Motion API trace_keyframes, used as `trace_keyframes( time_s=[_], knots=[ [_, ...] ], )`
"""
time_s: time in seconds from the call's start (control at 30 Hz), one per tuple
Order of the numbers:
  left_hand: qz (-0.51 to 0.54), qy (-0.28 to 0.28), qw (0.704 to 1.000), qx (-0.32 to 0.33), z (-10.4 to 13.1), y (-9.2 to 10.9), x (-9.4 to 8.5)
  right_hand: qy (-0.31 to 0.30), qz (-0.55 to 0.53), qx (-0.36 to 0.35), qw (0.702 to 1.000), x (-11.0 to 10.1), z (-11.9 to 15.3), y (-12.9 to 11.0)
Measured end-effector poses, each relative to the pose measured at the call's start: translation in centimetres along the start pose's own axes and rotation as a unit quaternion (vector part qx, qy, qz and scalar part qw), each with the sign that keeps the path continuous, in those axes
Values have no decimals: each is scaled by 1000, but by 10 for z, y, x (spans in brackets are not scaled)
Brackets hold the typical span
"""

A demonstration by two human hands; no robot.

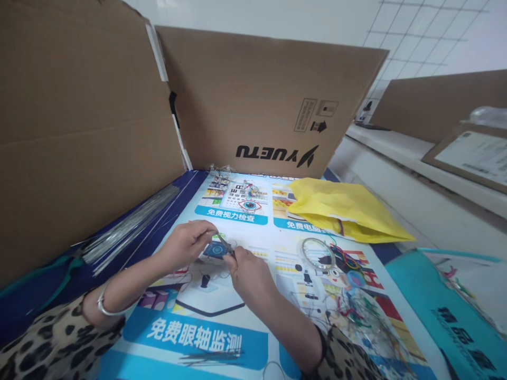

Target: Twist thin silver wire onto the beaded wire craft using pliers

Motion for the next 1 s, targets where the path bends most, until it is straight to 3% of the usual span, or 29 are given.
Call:
trace_keyframes(
  time_s=[0.43, 0.63, 0.8, 1.0],
  knots=[
    [-7, -147, 987, 58, 0, -2, 6, -27, 18, -87, 996, 2, -1, -4],
    [146, -93, 984, 37, -6, -6, -6, -56, -95, -61, 992, 4, -4, 3],
    [242, -79, 967, 23, -4, -6, -4, -70, -143, -50, 986, 3, -4, 5],
    [182, -85, 978, -55, -2, -18, -10, -107, -81, -95, 986, 15, 8, -9]
  ],
)
Point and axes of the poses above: each hand's wrist, its own z-axis away from the middle knuckle, its own x-axis out of the palm, y = z × x, the point moved 9 cm from there along -z, towards the middle knuckle, and after that the axes turned 11 degrees about x, right-handed, at the moved point
